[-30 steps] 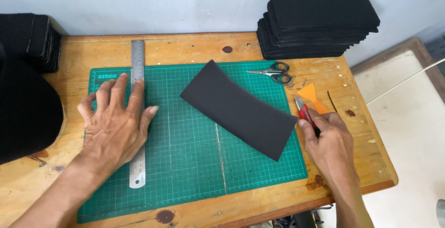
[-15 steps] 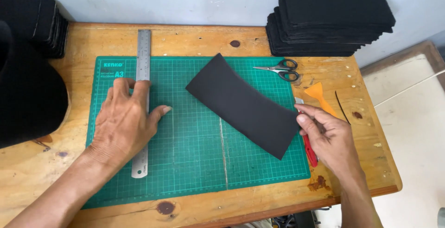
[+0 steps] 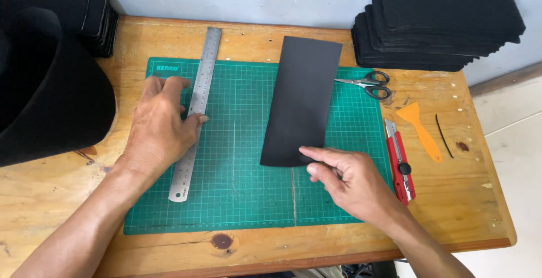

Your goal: Measure and cut a strip of black material using a ruler and a utility knife on a cutting mat.

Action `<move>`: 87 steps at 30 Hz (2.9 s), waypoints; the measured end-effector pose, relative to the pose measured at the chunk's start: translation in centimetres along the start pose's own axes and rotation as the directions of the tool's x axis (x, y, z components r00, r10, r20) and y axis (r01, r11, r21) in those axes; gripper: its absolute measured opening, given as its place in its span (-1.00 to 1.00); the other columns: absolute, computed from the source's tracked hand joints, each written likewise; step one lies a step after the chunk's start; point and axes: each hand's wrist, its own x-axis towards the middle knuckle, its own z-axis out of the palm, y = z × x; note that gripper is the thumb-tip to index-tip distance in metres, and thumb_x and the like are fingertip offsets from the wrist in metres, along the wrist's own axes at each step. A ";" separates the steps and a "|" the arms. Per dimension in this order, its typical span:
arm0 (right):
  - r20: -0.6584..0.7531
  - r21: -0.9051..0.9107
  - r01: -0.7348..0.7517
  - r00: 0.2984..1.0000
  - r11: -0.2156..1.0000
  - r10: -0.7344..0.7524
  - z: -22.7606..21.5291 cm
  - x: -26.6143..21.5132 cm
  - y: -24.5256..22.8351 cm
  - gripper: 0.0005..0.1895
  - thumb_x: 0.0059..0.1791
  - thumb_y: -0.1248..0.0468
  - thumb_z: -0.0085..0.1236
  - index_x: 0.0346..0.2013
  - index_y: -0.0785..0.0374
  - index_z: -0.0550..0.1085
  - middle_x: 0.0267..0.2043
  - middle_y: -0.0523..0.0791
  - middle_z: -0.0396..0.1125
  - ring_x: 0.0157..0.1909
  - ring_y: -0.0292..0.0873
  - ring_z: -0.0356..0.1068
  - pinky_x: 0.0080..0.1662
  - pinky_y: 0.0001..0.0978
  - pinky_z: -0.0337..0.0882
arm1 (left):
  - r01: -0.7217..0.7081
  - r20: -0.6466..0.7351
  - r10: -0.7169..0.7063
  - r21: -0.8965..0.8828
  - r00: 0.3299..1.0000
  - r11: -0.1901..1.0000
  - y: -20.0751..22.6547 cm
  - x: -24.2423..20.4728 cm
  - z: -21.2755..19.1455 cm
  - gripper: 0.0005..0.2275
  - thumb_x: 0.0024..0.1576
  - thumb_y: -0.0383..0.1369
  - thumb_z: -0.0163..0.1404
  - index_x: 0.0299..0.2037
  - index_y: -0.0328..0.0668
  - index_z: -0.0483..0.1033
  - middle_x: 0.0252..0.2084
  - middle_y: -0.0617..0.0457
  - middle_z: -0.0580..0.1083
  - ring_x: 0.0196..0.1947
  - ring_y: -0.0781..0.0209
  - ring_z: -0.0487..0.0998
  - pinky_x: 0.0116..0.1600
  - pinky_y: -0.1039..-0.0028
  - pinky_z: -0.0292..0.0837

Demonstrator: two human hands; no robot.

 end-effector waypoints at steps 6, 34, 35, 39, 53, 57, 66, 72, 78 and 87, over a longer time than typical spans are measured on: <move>-0.107 0.061 -0.083 0.990 0.995 0.089 -0.8 0.6 -1.0 -0.62 0.05 0.14 0.13 0.11 0.19 0.60 -0.18 0.15 0.60 -0.35 -0.06 0.64 -0.40 -0.29 0.62 | 0.119 0.038 -0.118 -0.011 0.992 0.993 1.1 0.5 -1.0 -0.40 -0.07 -0.43 0.34 0.22 -0.29 0.44 -0.04 -0.10 0.33 -0.11 -0.12 0.62 0.09 -0.06 0.47; -0.112 0.379 -0.200 0.959 0.903 0.259 -0.8 3.2 -0.2 -0.68 -0.02 0.41 0.21 -0.08 0.67 0.54 -0.42 0.26 0.52 -0.56 -0.07 0.50 -0.58 -0.33 0.54 | 0.102 0.010 -0.102 -0.007 0.995 0.995 0.7 11.2 3.6 -0.58 0.05 -0.24 0.32 0.00 -0.30 0.47 0.01 -0.11 0.27 0.17 -0.28 0.35 0.13 -0.10 0.33; -0.105 0.386 -0.198 0.961 0.901 0.257 -0.7 3.3 -0.2 -0.72 -0.03 0.44 0.21 -0.10 0.64 0.56 -0.39 0.27 0.53 -0.57 -0.06 0.50 -0.58 -0.32 0.55 | 0.152 0.043 -0.150 -0.042 0.988 0.988 1.0 11.5 3.4 -0.60 0.02 -0.25 0.33 -0.03 -0.24 0.50 -0.02 -0.10 0.29 0.15 -0.23 0.38 0.14 -0.04 0.36; -0.095 0.471 -0.164 0.967 0.867 0.235 -0.1 3.7 0.7 -0.72 -0.11 0.53 0.26 -0.11 0.62 0.56 -0.34 0.23 0.52 -0.54 -0.07 0.51 -0.54 -0.31 0.59 | 0.256 0.101 -0.241 -0.171 0.965 0.952 0.8 11.9 3.6 -0.68 0.04 -0.18 0.28 -0.06 0.02 0.52 -0.16 0.10 0.57 0.05 0.03 0.59 0.10 0.11 0.50; -0.239 0.449 -0.078 0.950 0.890 0.203 -0.7 4.4 2.6 -0.79 -0.03 0.49 0.20 -0.13 0.57 0.49 -0.33 0.17 0.41 -0.54 -0.05 0.53 -0.55 -0.31 0.61 | -0.205 0.318 0.382 -0.471 0.868 0.858 7.5 0.0 0.8 -0.79 0.17 -0.64 -0.01 -0.05 -0.30 0.60 -0.26 -0.30 0.62 -0.26 -0.16 0.71 -0.17 0.13 0.65; -0.233 0.324 -0.075 0.960 0.943 0.157 -1.1 4.1 2.4 -0.89 -0.04 0.50 0.19 -0.24 0.52 0.55 -0.45 0.14 0.43 -0.60 -0.11 0.50 -0.64 -0.43 0.52 | -0.325 0.287 0.451 -0.394 0.845 0.860 7.0 -0.7 2.9 -0.78 0.19 -0.63 -0.02 -0.08 -0.23 0.66 -0.27 -0.20 0.58 -0.24 -0.11 0.67 -0.13 0.21 0.63; -0.140 -0.113 -0.015 0.990 0.994 -0.001 -3.1 5.0 2.9 -0.87 -0.06 0.45 0.22 -0.23 0.29 0.59 -0.53 -0.01 0.50 -0.61 -0.26 0.40 -0.58 -0.46 0.39 | -0.378 0.254 0.486 -0.375 0.836 0.846 7.3 -0.8 4.8 -0.81 0.18 -0.59 0.03 -0.09 -0.18 0.66 -0.25 -0.12 0.57 -0.14 -0.15 0.64 -0.05 0.17 0.60; -0.153 -0.147 0.097 0.981 0.984 -0.119 -3.0 4.5 2.7 -0.80 -0.05 0.48 0.13 -0.22 0.21 0.62 -0.57 -0.01 0.45 -0.62 -0.21 0.35 -0.58 -0.42 0.36 | -0.351 0.261 0.455 -0.360 0.852 0.864 7.5 -0.6 6.3 -0.88 0.19 -0.48 0.08 -0.16 0.00 0.62 -0.29 0.08 0.55 -0.15 0.01 0.65 -0.08 0.27 0.59; -0.193 -0.166 0.225 0.947 0.960 -0.256 -2.8 4.2 2.9 -0.77 -0.04 0.48 0.16 -0.15 0.21 0.63 -0.55 -0.04 0.40 -0.61 -0.21 0.32 -0.57 -0.44 0.35 | -0.333 0.285 0.477 -0.432 0.832 0.838 8.9 -1.1 5.0 -0.72 0.12 -0.72 -0.06 -0.11 -0.23 0.67 -0.22 -0.15 0.55 -0.13 -0.16 0.62 -0.07 0.21 0.61; -0.214 -0.273 0.303 0.906 0.913 -0.365 -2.5 4.1 3.4 -0.83 0.01 0.47 0.13 -0.26 0.18 0.63 -0.55 -0.07 0.33 -0.59 -0.13 0.33 -0.55 -0.35 0.34 | -0.239 0.324 0.432 -0.493 0.842 0.836 8.9 -0.8 4.0 -0.75 0.11 -0.71 0.00 -0.11 -0.31 0.66 -0.24 -0.18 0.55 -0.15 -0.15 0.66 -0.12 0.19 0.64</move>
